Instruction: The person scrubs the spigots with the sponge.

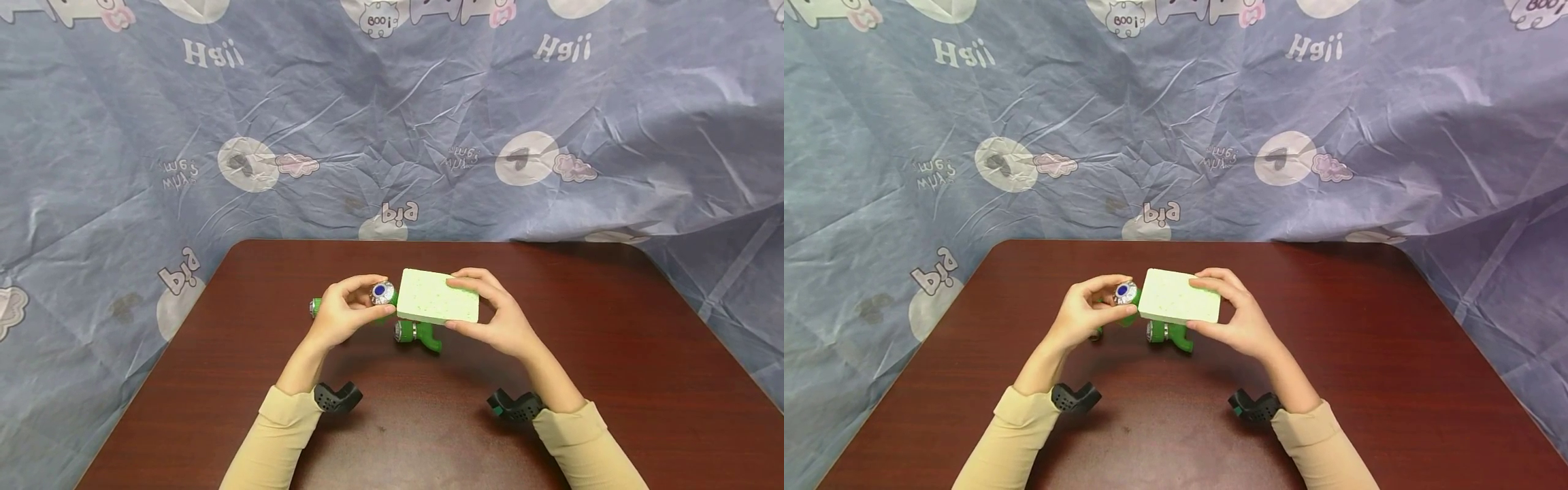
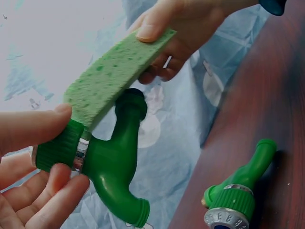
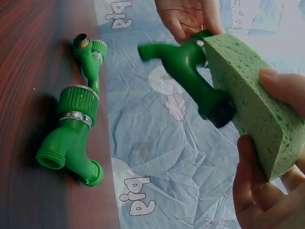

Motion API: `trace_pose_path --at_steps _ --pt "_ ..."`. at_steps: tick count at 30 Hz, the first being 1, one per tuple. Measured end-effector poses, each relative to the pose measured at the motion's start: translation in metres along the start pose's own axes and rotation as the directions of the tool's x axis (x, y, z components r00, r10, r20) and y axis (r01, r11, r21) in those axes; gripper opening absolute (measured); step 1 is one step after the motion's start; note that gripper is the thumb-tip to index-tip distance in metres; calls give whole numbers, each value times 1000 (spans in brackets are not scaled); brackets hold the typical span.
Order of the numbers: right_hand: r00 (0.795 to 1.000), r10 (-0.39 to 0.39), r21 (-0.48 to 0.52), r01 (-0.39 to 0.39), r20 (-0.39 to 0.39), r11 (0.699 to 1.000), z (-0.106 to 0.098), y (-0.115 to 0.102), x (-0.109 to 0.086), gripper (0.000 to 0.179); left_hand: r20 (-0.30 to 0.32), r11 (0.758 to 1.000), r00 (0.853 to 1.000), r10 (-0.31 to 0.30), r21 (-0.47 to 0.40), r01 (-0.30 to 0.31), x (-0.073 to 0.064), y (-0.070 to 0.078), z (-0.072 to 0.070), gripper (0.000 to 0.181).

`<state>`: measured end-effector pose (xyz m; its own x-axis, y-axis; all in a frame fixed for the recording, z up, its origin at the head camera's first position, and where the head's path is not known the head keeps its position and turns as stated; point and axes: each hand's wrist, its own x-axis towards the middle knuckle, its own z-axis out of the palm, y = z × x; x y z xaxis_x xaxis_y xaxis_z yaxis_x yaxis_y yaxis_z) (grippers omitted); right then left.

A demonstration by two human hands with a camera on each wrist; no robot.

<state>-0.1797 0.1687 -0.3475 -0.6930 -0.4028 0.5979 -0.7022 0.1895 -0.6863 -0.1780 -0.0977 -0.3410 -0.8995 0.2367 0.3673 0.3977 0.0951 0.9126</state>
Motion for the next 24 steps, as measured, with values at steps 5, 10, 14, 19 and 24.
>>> trace_pose_path --at_steps 5,10,14,19,24 --pt "997 29 21 -28 -68 999 0 -4 1 56 -18 1000 1000 -21 -2 21 0 -1 5 43" --pt "984 61 -12 -64 -166 998 6 -11 2 55 -56 1000 998 3 -17 -4 0 -3 10 46" --pt "961 64 -86 -91 -269 992 16 -18 2 55 -89 1000 996 24 -3 -25 -1 -3 16 46" --pt "945 18 -171 -78 -327 982 23 -23 3 54 -136 998 989 62 40 -57 -1 -1 21 43" --pt "956 14 -189 -72 -293 979 21 -27 3 53 -221 996 971 89 46 -81 -1 -3 21 42"
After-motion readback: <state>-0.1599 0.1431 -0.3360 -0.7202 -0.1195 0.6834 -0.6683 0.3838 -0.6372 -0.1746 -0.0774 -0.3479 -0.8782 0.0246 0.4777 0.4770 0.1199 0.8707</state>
